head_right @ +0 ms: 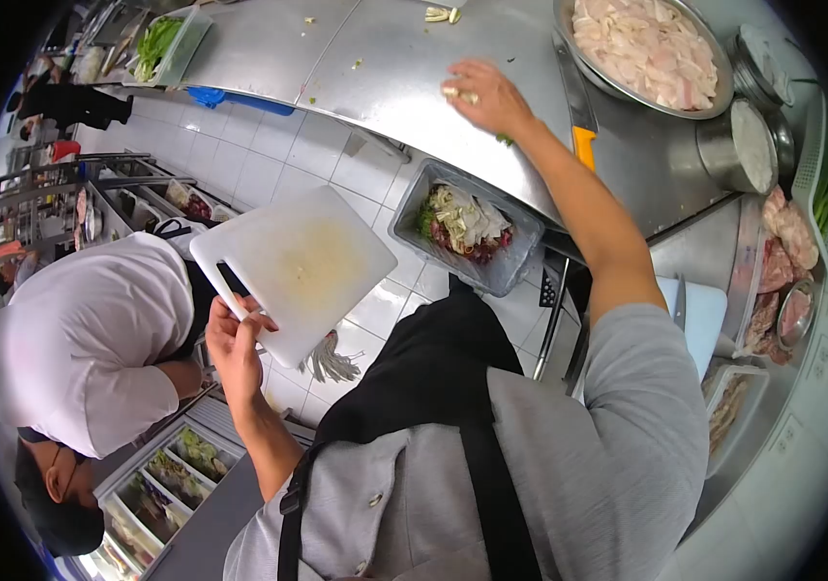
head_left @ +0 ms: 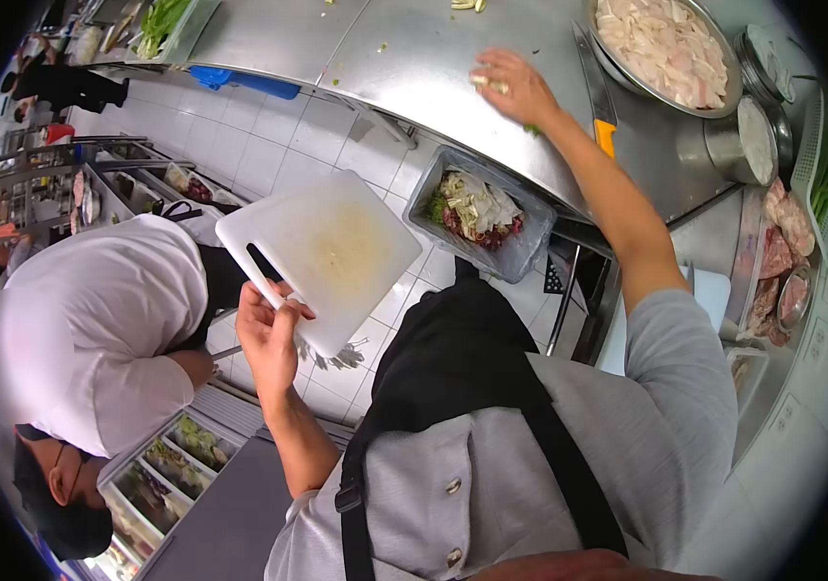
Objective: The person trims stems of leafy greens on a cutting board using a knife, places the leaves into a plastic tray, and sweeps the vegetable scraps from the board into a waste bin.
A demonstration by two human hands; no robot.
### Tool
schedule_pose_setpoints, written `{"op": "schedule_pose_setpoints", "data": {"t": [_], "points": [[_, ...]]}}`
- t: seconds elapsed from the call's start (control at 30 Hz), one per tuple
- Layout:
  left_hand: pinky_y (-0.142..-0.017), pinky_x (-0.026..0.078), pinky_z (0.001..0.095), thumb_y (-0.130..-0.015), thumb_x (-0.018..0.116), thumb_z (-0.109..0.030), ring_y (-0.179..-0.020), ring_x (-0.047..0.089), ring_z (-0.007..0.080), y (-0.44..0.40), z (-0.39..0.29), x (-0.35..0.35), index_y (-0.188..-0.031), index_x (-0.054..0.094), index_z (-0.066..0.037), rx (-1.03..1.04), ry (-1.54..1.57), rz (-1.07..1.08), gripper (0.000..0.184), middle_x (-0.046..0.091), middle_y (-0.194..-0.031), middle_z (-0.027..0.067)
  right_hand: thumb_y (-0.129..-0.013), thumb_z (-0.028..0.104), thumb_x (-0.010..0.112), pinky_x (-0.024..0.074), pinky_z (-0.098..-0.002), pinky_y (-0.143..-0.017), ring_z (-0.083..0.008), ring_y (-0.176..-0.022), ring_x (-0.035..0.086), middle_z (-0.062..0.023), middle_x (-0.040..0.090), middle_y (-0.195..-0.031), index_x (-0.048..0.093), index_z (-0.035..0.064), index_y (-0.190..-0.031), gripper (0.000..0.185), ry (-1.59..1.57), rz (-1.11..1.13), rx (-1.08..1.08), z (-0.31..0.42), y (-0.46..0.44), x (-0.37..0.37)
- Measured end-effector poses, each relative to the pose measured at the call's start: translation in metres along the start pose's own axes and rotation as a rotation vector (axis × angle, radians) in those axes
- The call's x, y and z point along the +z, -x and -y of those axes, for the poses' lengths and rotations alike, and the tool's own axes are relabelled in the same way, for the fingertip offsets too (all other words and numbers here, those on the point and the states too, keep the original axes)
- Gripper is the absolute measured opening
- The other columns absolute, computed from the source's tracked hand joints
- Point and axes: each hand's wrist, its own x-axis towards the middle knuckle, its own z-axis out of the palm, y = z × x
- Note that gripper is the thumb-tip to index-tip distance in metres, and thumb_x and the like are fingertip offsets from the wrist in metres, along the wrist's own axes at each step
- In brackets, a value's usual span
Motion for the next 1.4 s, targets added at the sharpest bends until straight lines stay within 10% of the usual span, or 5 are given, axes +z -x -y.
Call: {"op": "schedule_pose_setpoints", "data": {"t": [0.43,0.67,0.77,1.07,1.4], "points": [[-0.071,0.054,0.0293,-0.085,0.053,0.008,-0.074,0.066,0.0155,-0.003,0.010,-0.011,-0.105,0.052,0.000,-0.019,0.041,0.016,0.021,0.064,-0.092,0.0091,-0.085,0.027,0.079,0.0368,-0.0497,-0.118,-0.0347,-0.136,0.053,-0.0150,0.064,-0.137,0.073,0.0093,-0.119,0.040,-0.118,0.166,-0.109,0.132,0.100,-0.013],[-0.073,0.054,0.0282,-0.084,0.055,0.010,-0.076,0.066,0.0141,0.002,0.016,-0.009,-0.108,0.051,0.001,-0.122,0.087,0.000,0.026,0.064,-0.093,0.0079,-0.094,0.029,0.070,0.0422,-0.0435,-0.115,-0.0373,-0.134,0.053,-0.0174,0.060,-0.139,0.063,0.0103,-0.136,0.046,-0.014,-0.271,0.024,-0.001,-0.082,-0.018],[-0.073,0.055,0.0284,-0.085,0.057,0.010,-0.077,0.066,0.0136,0.005,0.014,-0.002,-0.108,0.051,0.001,-0.178,0.068,-0.022,0.026,0.064,-0.094,0.0076,-0.095,0.030,0.069,0.0389,-0.0443,-0.117,-0.0384,-0.139,0.047,-0.0175,0.058,-0.142,0.062,0.0135,-0.140,0.048,-0.064,-0.136,0.132,-0.041,-0.141,0.014],[-0.071,0.056,0.0311,-0.085,0.059,0.008,-0.075,0.068,0.0164,0.024,-0.001,0.007,-0.108,0.052,0.002,-0.278,0.038,-0.182,0.025,0.064,-0.092,0.0096,-0.101,0.030,0.059,0.0410,-0.0443,-0.114,-0.0369,-0.138,0.049,-0.0140,0.053,-0.151,0.068,0.0125,-0.132,0.037,-0.146,-0.258,-0.084,0.001,-0.314,0.174],[-0.060,0.050,0.0262,-0.083,0.057,-0.002,-0.063,0.059,0.0141,0.024,-0.072,-0.023,-0.105,0.050,-0.001,-0.018,0.023,-0.309,0.023,0.061,-0.083,0.0100,-0.095,0.033,0.066,0.0413,-0.0430,-0.114,-0.0311,-0.136,0.053,-0.0081,0.063,-0.142,0.079,0.0127,-0.114,0.030,-0.276,0.257,-0.392,0.068,-0.228,0.148]]}}
